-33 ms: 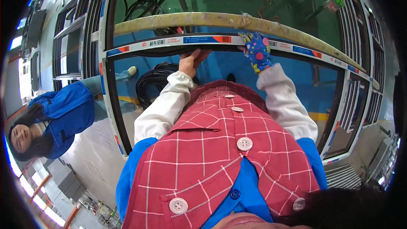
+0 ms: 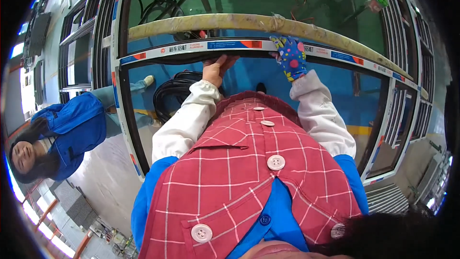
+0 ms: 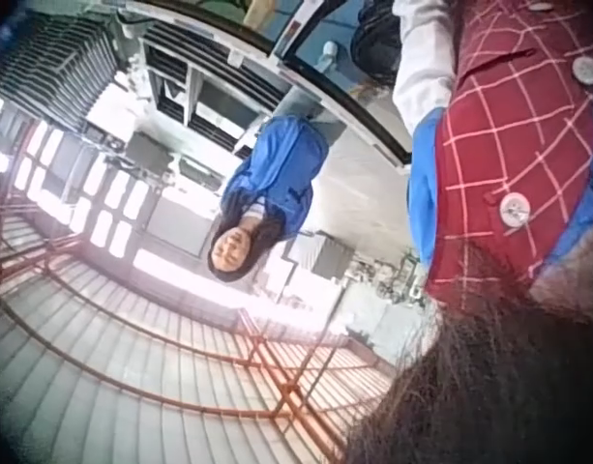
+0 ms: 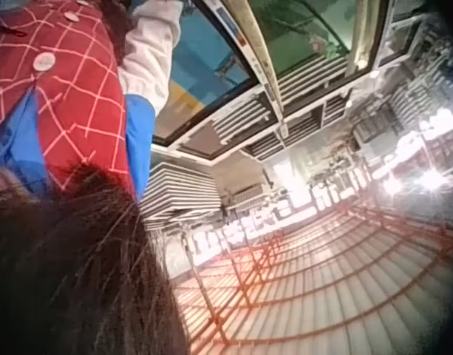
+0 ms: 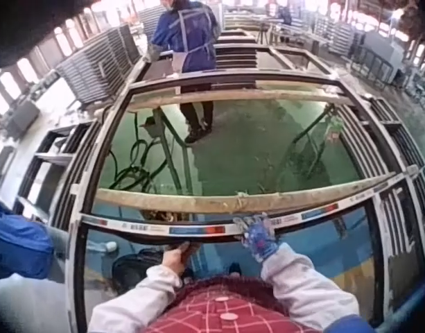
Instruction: Installing a black rubber seal into the channel of a metal window frame using a hand tool and cutting to length.
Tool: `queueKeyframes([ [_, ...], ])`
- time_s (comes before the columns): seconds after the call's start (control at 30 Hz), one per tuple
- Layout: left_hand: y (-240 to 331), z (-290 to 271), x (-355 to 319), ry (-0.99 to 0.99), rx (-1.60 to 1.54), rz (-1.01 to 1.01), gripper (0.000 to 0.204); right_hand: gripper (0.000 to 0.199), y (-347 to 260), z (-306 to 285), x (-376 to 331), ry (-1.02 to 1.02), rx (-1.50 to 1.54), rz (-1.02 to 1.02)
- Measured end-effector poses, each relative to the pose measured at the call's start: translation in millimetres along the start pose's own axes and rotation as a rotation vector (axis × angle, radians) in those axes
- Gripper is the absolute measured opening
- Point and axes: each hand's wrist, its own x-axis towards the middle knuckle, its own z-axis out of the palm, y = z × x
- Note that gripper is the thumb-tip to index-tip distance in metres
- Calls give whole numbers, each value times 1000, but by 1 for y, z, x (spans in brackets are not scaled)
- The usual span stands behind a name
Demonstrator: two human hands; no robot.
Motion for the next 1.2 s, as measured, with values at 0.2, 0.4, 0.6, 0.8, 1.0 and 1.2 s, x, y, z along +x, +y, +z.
queueKeyframes([
  [0.2, 0, -7, 2, -94, -49, 10, 23, 51, -24, 11, 12, 88, -33, 13],
  [0.4, -3, -3, -3, -62, -112, -40, 23, 53, -46, 13, 21, 31, -49, 83],
  [0.6, 5, -2, -2, -68, -112, -45, 23, 46, -71, 18, 33, 19, 16, -50],
  [0.8, 0, -2, 2, -120, -75, -52, 23, 43, -93, 31, 46, 121, 46, -49],
  [1.0, 45, -33, -5, -159, 1, -78, 27, 53, -114, 29, 52, 49, 64, 41],
  [1.2, 91, -95, 0, -115, 33, -62, 29, 57, -135, 31, 60, 39, 28, 12],
])
